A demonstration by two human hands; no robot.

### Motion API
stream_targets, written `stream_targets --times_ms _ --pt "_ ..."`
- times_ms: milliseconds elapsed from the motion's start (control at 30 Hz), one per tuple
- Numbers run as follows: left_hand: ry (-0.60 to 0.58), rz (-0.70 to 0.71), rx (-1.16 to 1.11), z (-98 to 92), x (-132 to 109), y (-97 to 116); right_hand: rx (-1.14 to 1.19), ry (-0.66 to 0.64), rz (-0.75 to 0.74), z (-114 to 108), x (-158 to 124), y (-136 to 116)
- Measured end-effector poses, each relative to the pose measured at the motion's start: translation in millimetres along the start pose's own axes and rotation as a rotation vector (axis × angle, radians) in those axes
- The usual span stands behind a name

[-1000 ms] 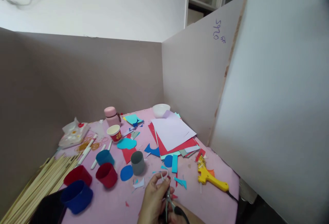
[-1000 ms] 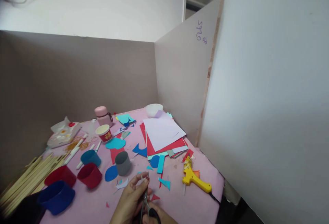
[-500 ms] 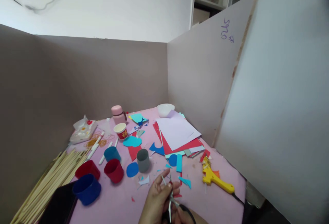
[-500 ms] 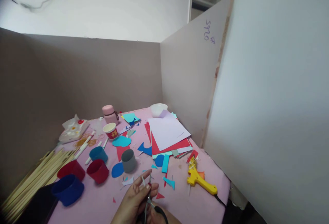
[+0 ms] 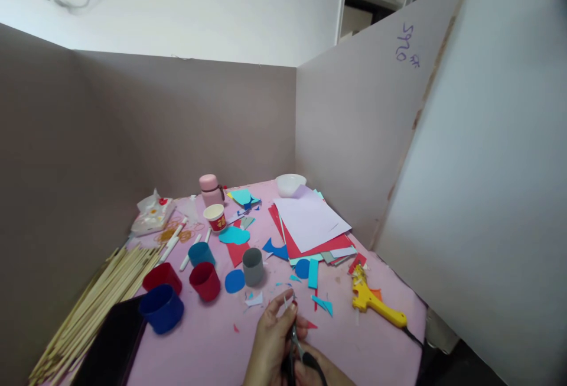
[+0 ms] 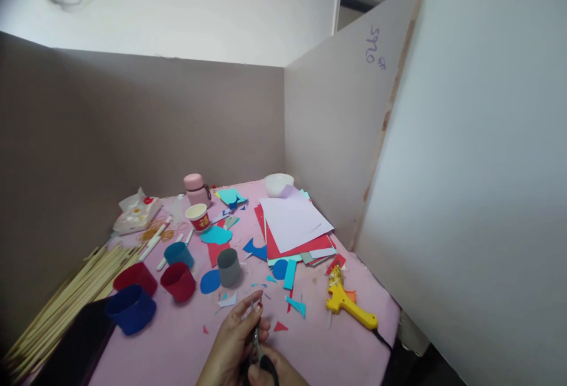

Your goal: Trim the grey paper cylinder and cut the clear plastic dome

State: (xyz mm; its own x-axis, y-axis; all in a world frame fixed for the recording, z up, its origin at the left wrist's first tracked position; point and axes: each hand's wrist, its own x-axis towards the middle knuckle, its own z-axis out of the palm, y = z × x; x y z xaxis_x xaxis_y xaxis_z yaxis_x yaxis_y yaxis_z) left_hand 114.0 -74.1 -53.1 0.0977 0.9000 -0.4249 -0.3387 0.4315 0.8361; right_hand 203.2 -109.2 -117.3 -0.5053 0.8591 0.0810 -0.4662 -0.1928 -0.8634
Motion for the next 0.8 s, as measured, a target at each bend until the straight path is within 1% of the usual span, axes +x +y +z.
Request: stream_targets --times_ms 133,233,333,467,667,800 --pt "0.053 -0.017 -0.014 -0.8 -0.2 -2.6 0.004 -0.003 0.025 0.6 -1.6 0.3" --pt "0.078 -0.049 -0.033 -3.0 -4.6 -1.1 0.009 -0.021 0.056 2.2 -1.6 -3.2" --pt "0.058 -0.091 -0.047 -6.9 -10.6 2.4 0.026 -0.047 0.086 3.1 -1.9 -5.6" --pt "0.000 -0.066 -0.057 -11.2 -15.9 3.5 0.034 -0.074 0.116 3.7 -4.8 -8.5" --pt "-0.030 -0.068 -0.059 -12.3 -19.7 0.5 0.010 -0.096 0.115 4.7 -11.1 -16.3" --pt "-0.038 -0.058 -0.068 -10.4 -21.5 0.5 -0.017 -0.083 0.108 1.5 -11.1 -15.1"
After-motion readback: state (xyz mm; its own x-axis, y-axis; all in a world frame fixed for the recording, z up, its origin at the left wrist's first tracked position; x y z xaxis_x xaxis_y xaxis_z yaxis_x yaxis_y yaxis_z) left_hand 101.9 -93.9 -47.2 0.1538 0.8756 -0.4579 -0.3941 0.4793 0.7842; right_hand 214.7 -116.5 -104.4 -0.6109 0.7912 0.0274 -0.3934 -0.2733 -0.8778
